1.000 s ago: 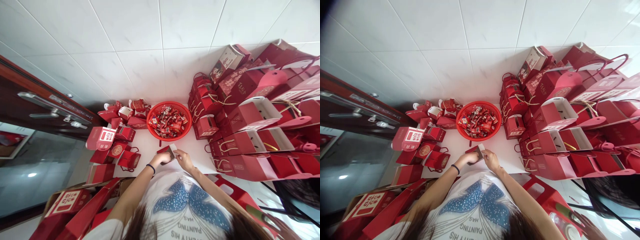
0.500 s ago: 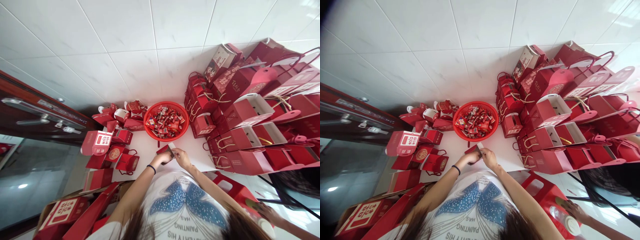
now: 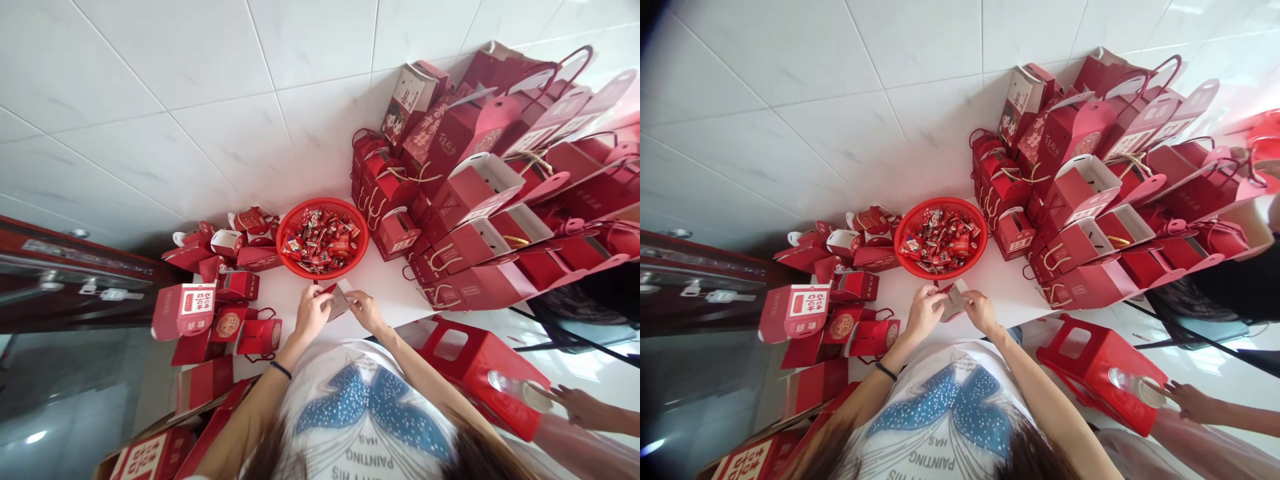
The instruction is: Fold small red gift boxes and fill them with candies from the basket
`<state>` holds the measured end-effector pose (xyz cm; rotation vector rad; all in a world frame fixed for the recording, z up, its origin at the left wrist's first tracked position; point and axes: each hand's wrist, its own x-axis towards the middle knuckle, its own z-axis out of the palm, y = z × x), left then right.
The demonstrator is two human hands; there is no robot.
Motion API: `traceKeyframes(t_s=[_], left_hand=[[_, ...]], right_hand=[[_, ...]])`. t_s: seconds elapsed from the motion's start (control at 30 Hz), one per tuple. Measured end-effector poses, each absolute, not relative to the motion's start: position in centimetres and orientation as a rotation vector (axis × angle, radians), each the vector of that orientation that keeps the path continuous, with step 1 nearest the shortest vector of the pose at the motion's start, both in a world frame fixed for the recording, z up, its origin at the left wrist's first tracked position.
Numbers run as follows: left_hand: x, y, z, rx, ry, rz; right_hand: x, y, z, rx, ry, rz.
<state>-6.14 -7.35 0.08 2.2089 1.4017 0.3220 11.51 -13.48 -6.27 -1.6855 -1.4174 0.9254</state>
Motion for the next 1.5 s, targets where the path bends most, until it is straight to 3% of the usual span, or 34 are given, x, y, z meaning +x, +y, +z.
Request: traceKeyframes(t_s=[0.3,0.63,1.07,1.33,1.5], left_hand=[[-7.7,-7.8,-1.6,2.21,1.355,0.161],[-9.5,-7.8,-2.3,1.99,1.326,0.233],[-11.5,-8.0,-5.1,1.227,1.307,0.598],[-11.7,-7.6,-4.9,1.371,1.307,0.693],[-13.5,-6.8,-2.5,1.56,1.383,0.749]], right_hand=[[10.5,-14.2,-6.0,-1.707,-1.287,0.991],[10.4,-15.0,-5.1,-1.711,-1.203,1.184],[11.5,-13.4,-6.9,-1.555,-1.113,1.516],[11.9,-10.6,-4.6,-1.654,-1.265,1.349],[13.7,-10.1,-2.4,-1.701,-1.355,1.191]])
